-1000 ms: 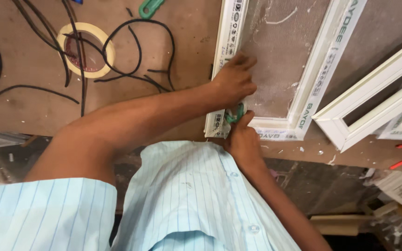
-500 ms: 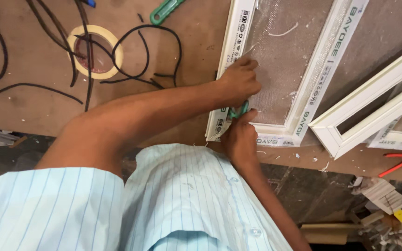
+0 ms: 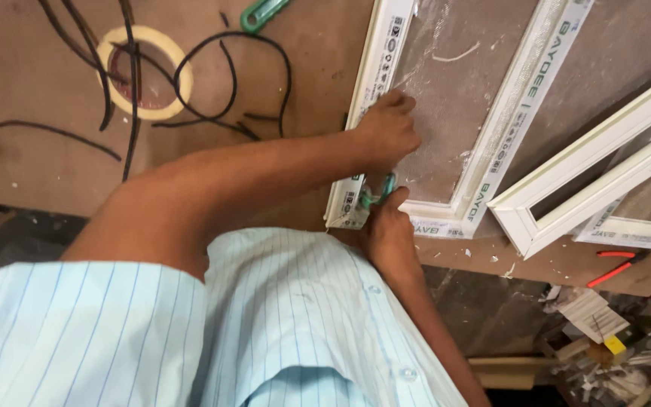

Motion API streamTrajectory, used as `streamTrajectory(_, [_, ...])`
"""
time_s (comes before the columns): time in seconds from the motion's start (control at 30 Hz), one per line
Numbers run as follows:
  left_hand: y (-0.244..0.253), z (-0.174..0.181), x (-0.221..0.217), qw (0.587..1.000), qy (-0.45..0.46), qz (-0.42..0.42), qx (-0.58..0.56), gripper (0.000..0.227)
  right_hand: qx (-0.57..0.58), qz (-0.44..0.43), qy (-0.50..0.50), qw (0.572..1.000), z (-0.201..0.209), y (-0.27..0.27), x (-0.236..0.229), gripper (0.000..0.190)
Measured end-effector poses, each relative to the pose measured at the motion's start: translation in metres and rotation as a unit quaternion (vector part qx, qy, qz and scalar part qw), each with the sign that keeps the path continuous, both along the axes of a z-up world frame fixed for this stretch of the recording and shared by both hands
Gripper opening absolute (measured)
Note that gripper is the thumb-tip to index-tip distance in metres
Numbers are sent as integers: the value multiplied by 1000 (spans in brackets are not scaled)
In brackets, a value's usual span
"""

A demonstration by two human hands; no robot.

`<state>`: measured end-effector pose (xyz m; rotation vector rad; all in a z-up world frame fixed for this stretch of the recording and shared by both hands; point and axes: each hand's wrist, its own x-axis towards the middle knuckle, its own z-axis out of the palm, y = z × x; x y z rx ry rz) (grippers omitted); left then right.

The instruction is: The person uses a green roller tool to press a mesh screen into the groove of a white window frame. They roll along each side of the frame to secure the screen, then lift and reposition the frame on the workbench.

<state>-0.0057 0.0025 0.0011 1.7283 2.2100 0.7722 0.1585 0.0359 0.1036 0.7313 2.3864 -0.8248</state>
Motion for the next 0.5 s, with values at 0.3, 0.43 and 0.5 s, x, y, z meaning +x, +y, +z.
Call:
streamTrajectory(0.3, [2,3,-10,999,-1,-31,-40,21,43,11,33,998,0,-10,-15,44])
streamTrajectory(0.43, [7,7,-11,999,12,-12,-30,14,65,3,19,998,-6,-12,-14,49])
streamTrajectory(0.5, [12,13,-21,993,8,-45,-104,24,85,-17,35,996,-11,-13,-14,48])
